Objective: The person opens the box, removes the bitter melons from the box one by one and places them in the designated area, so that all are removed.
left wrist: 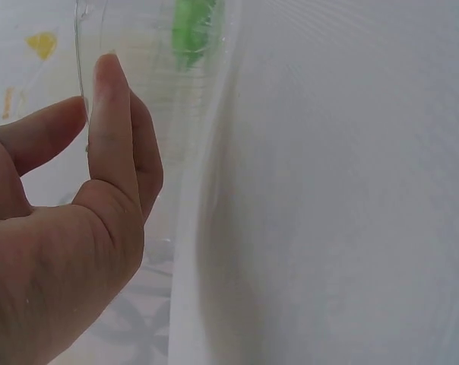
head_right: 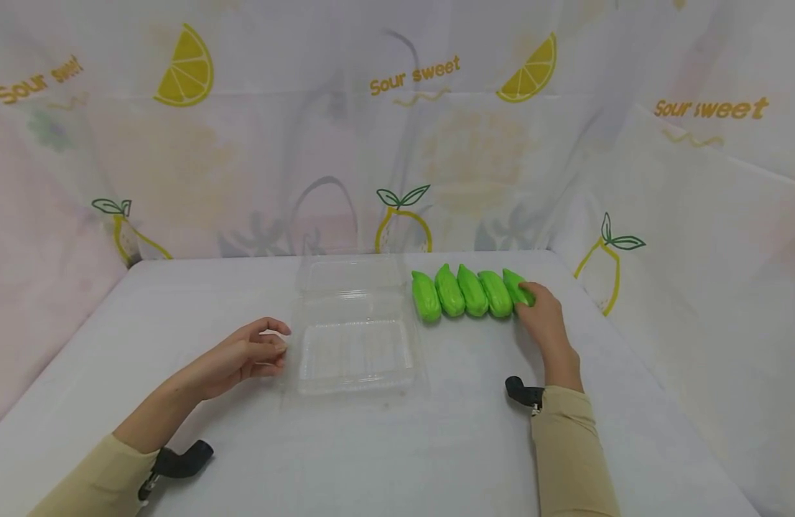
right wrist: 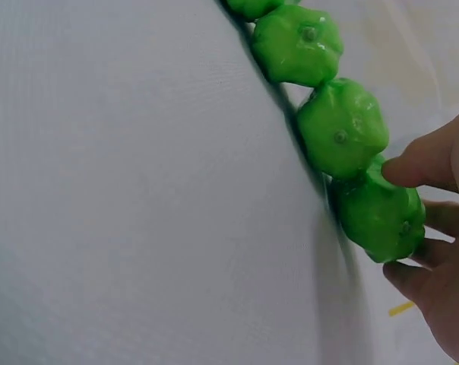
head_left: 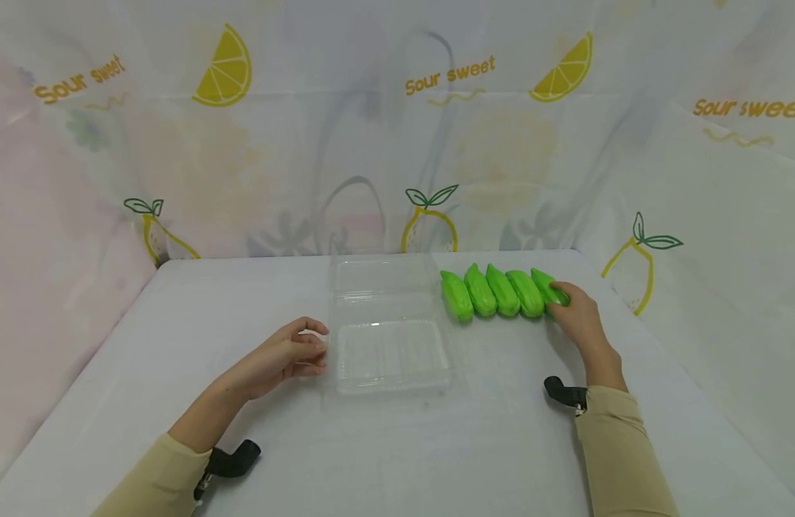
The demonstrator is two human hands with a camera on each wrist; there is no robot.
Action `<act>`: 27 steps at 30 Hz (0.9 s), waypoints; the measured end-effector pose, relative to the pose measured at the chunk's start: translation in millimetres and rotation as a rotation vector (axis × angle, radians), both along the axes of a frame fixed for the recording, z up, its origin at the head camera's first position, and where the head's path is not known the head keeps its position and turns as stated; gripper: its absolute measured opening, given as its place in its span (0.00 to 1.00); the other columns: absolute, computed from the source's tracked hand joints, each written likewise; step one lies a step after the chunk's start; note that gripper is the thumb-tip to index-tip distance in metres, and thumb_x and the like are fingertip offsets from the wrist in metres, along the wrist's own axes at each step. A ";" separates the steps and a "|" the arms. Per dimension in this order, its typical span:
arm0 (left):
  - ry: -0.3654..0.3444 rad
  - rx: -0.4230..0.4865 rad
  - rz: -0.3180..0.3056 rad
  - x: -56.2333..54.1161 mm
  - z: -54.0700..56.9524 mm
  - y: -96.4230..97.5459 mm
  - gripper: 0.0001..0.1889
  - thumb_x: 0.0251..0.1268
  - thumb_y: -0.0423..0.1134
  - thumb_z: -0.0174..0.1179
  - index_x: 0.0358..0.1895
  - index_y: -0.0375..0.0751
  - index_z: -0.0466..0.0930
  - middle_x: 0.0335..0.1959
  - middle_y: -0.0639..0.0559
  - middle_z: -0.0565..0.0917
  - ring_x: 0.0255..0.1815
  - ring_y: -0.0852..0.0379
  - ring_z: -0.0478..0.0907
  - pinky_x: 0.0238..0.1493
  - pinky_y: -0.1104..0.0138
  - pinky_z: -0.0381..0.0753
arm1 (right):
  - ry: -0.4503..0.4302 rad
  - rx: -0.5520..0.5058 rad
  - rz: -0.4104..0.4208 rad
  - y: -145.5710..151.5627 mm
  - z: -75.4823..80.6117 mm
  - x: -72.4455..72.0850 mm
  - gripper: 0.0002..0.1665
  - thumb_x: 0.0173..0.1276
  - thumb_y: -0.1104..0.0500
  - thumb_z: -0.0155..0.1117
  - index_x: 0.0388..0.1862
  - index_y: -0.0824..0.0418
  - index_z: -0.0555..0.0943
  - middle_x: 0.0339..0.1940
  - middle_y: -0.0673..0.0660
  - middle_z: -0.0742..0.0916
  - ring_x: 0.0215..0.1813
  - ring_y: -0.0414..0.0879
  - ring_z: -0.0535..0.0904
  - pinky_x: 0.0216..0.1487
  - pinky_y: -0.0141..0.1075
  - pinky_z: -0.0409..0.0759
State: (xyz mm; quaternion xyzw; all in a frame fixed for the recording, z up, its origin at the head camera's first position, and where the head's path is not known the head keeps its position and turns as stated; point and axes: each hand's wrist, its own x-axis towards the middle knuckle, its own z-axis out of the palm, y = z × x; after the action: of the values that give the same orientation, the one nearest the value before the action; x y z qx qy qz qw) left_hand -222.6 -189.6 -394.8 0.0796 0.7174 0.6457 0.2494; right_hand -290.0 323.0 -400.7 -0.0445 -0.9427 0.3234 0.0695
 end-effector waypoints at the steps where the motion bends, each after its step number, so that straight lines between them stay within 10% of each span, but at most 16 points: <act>1: 0.000 -0.001 0.000 0.0 -0.2 -0.1 0.24 0.74 0.36 0.54 0.64 0.31 0.56 0.35 0.50 0.78 0.36 0.59 0.81 0.44 0.70 0.86 | 0.004 -0.006 0.001 0.1 -0.4 -0.1 0.32 0.69 0.63 0.51 0.72 0.69 0.66 0.74 0.73 0.67 0.76 0.71 0.58 0.74 0.64 0.59; 21: 0.011 -0.023 0.017 -2.0 -2.5 -3.8 0.20 0.74 0.42 0.55 0.57 0.31 0.64 0.35 0.51 0.76 0.36 0.59 0.78 0.45 0.69 0.86 | 0.074 -0.029 0.004 -5.0 3.5 -1.2 0.30 0.69 0.64 0.49 0.71 0.69 0.67 0.74 0.72 0.68 0.77 0.69 0.57 0.76 0.62 0.57; 27: 0.069 -0.117 0.104 -3.9 -4.1 -2.4 0.25 0.75 0.50 0.54 0.59 0.29 0.67 0.36 0.50 0.77 0.38 0.56 0.79 0.44 0.67 0.86 | 0.125 -0.008 0.026 -4.4 4.3 1.3 0.29 0.70 0.63 0.51 0.69 0.70 0.69 0.73 0.72 0.69 0.76 0.69 0.59 0.76 0.61 0.58</act>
State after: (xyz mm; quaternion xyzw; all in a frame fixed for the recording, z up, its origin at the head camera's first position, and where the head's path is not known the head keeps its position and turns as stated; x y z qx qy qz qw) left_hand -226.5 -192.0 -398.9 0.0498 0.7651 0.6117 0.1949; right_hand -288.7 318.5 -396.4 -0.0121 -0.9357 0.3304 0.1235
